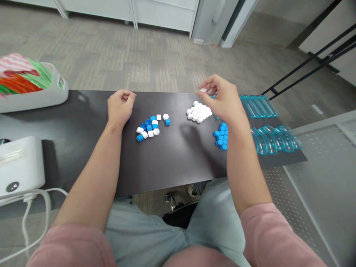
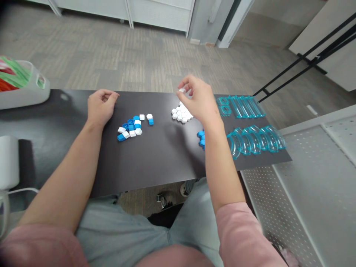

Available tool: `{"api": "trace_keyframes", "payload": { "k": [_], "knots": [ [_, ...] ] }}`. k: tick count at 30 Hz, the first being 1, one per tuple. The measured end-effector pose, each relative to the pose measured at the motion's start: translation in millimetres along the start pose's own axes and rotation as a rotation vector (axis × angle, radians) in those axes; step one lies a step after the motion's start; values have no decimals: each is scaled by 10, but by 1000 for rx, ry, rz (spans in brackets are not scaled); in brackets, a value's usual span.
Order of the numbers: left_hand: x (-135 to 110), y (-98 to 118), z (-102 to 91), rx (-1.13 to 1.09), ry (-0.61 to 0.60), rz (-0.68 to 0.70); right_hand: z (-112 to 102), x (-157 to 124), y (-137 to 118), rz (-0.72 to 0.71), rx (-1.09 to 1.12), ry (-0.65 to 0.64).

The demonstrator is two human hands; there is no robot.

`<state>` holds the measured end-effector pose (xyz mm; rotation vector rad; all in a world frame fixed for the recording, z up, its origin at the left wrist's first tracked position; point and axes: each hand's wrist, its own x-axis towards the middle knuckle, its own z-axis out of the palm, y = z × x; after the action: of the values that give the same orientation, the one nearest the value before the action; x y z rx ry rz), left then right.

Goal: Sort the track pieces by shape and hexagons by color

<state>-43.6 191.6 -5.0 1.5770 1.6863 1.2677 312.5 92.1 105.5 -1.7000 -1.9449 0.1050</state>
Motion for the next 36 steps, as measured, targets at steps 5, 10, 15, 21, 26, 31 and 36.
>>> {"api": "trace_keyframes", "payload": {
  "k": [5,10,15,21,26,31,36],
  "knots": [
    [-4,-10,-16,30,-14,11,474,207,2,89,-38,-35],
    [-13,12,-41,33,-40,13,790,251,32,181,-92,-91],
    [-34,62,-52,36,-36,-7,856,249,92,218,-157,-131],
    [-35,55,-55,26,-36,-4,860,234,191,211,-145,-117],
    [-26,19,-51,27,-35,8,900,230,278,202,-179,-115],
    [-28,3,-47,25,-22,11,900,215,336,246,-202,-110],
    [-21,-8,-45,27,-26,12,843,216,381,279,-190,-109]
  ]
}}
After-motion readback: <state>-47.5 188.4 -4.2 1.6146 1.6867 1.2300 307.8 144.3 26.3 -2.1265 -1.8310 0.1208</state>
